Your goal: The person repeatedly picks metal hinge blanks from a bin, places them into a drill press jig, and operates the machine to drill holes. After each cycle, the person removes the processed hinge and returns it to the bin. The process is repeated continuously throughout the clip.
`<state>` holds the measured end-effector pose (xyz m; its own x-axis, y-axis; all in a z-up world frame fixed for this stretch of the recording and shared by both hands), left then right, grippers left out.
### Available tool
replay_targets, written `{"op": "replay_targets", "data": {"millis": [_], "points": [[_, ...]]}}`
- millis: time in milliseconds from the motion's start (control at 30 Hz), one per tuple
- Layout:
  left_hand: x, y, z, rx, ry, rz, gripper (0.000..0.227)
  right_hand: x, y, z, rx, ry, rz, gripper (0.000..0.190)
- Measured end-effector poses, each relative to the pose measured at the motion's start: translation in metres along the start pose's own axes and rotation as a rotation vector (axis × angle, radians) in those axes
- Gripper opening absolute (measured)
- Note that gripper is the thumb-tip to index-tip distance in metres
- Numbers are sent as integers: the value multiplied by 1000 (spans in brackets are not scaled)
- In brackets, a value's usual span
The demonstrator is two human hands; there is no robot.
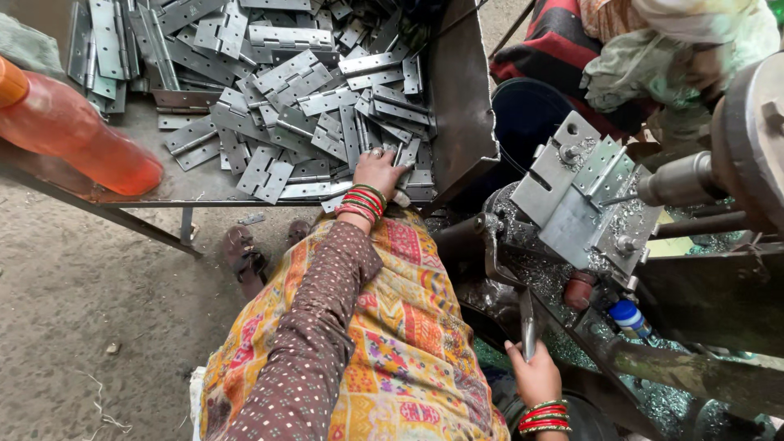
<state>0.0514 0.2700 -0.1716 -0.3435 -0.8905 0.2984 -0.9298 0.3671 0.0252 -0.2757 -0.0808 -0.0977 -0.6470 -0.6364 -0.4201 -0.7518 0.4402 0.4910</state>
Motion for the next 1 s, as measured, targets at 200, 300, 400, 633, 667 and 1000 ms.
{"op": "replay_targets", "data": {"millis": [200,300,400,633,667,1000], "points": [[6,6,-23,-6,21,35,54,-12,6,-3,-23,-27,73,35],[11,0,-17,-53,-57,20,32,-14,9,-4,-23,-50,118,35],[19,-5,-7,-99,-248,54,23,-18,9,-4,-29,-42,125,35],[23,-6,-4,528,-185,97,33,-8,4,1,-21,-14,132,36],[19,-6,-3,521,-62,44,30,-4,2,0,-27,-19,129,37],[-1,40,-33,841,744,-409,27,18,-15,7,-3,60,-19,43]]}}
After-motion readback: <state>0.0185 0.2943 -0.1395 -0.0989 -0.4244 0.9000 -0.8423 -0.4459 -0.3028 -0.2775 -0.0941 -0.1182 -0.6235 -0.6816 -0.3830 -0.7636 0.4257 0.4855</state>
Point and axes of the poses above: each hand's wrist, its own y-axis away from the middle knuckle, its own z-axis out of the palm, x = y × z, the point moved 2 cm from there along -y, towards the middle knuckle, and after that the axes turned 8 degrees about -x, right-handed, at the moved point
